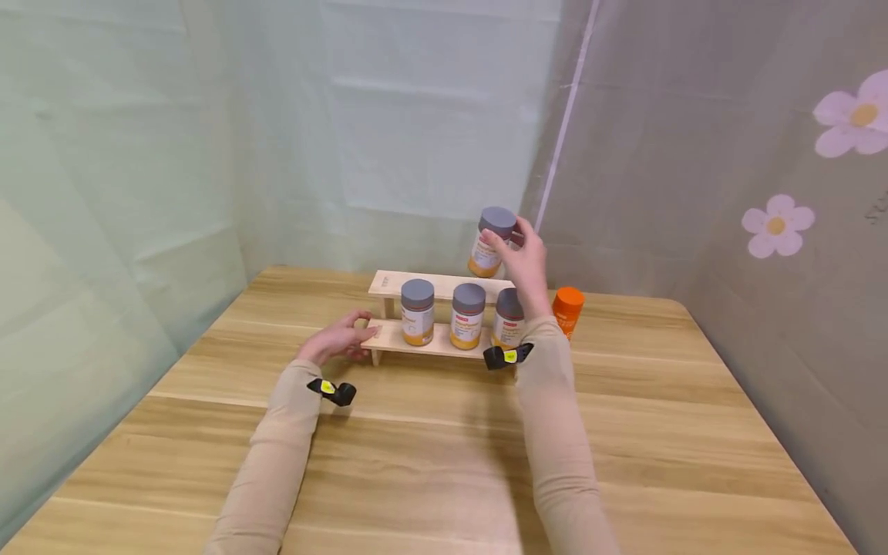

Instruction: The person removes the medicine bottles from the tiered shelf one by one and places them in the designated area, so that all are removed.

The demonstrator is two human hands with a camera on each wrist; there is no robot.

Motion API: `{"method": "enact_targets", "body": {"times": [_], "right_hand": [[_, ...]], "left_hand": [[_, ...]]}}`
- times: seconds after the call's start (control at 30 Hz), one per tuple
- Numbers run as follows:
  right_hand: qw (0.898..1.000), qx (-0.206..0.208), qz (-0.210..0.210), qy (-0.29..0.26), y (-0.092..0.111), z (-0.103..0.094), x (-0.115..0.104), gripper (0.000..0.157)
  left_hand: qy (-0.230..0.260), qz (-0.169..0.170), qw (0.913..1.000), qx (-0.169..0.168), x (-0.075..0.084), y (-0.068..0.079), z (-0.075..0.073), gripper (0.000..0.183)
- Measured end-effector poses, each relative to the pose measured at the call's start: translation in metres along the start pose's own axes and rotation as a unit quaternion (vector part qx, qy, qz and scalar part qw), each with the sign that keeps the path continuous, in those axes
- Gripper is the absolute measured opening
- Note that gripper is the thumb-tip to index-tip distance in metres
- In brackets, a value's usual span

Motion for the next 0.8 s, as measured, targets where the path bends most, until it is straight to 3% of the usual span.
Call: {"method": "enact_targets", "body": {"times": [0.37, 0.6, 0.8], "right_hand": [[0.996, 0.077, -0.031, -0.042, 0.001, -0.033, -0.015, 0.052], [0.99, 0.106, -0.068, -0.061, 0.004, -0.045, -0.024, 0.053], [0.988, 0.121, -0.069, -0.062, 0.004, -0.051, -0.024, 0.054]], "left_hand": [[-0.002, -0.001, 1.0, 0.001, 0.006, 0.0, 0.0, 0.046], [0.0, 0.003, 1.0, 0.001, 0.006, 0.002, -0.001, 0.051], [-0.017, 0.007, 0.9998, 0.001, 0.005, 0.005, -0.003, 0.053]]}}
Point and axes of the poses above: each hand's wrist, its own y-axis away from the middle knuckle, its own z-axis out of the palm, x = y × z, the point moved 9 cm from there along -y, towards the middle knuckle, and after that the axes turned 13 degrees about -y, right-handed, at the moved point
